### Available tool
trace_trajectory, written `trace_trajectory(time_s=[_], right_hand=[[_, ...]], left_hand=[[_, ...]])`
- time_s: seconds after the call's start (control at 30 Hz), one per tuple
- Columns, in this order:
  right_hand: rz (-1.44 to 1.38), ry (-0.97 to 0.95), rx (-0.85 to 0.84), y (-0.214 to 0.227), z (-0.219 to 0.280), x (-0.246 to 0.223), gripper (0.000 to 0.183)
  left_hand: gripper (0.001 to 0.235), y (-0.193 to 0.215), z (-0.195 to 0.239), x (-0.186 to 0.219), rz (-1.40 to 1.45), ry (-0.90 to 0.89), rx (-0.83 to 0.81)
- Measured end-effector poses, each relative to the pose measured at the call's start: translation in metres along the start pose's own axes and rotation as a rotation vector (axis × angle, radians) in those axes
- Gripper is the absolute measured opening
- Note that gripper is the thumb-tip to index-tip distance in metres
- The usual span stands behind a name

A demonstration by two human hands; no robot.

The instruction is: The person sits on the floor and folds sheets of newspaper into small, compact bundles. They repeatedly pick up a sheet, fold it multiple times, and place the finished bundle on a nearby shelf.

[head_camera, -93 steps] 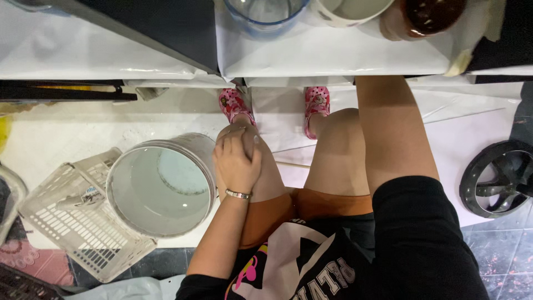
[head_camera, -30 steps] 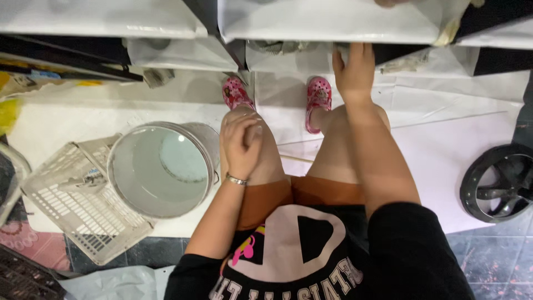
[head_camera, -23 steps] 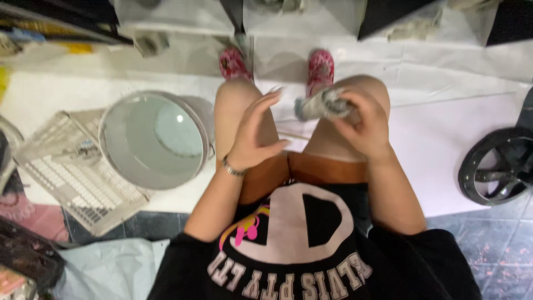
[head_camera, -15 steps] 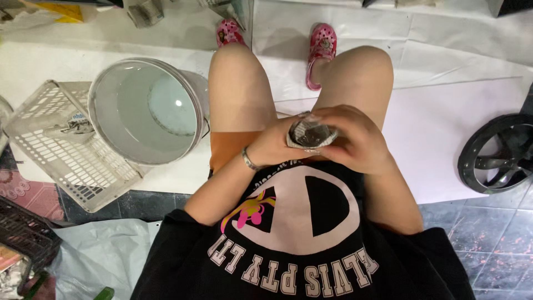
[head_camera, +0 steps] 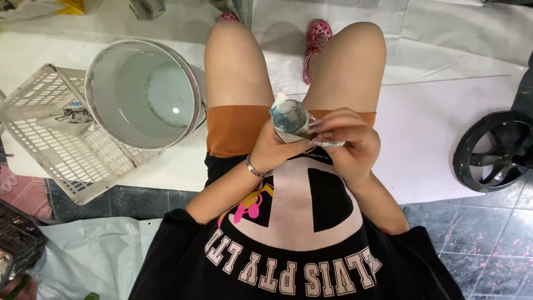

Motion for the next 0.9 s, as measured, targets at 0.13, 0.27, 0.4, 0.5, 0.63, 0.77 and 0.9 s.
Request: trace_trajectory(time_s=[0.13,0.27,0.4,0.5,0.63,0.77,0.9], right_hand=[[0.250,0.042,-0.187,-0.001,-0.009,-0.028,0.008],[0.376,0.119,-0.310,-0.012,-0.013,-0.046,0.005],[0.389,0.236,-0.311,-0.012,-0.014,-0.056,0.009],[0.418,0.263,-0.383,-0.009,-0.006,-0.062,0.010],[0.442,0.080,-0.364,0.004,0.008,-0.040,0.008],[0.356,-0.219,-0.009,0.021,0.036,-0.012,0.006],[0.352,-0.206,0.066,0.029,0.051,-0.008,0.013]], left_hand=[[0.055,-0.004,0.003,-0.007,0.174,0.054,-0.092],[0.053,-0.004,0.002,-0.009,0.142,-0.009,-0.151],[0.042,-0.008,-0.003,-0.018,0.241,-0.072,-0.340],[0.023,-0.010,-0.004,-0.028,0.221,-0.111,-0.439],[0.047,-0.002,0.007,-0.049,0.188,0.063,-0.447],[0.061,0.005,0.020,-0.065,0.404,0.334,-0.275],[0.061,0.005,0.022,-0.075,0.629,0.374,-0.257]])
Point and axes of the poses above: each hand's wrist, its own z-axis away from the middle knuckle, its own y-axis out of the back of the hand, x = y × z, the point moved 5 cm from there along -z, towards the middle knuckle, and after that the axes turned 5 degrees about -z, right-handed, at the moved point
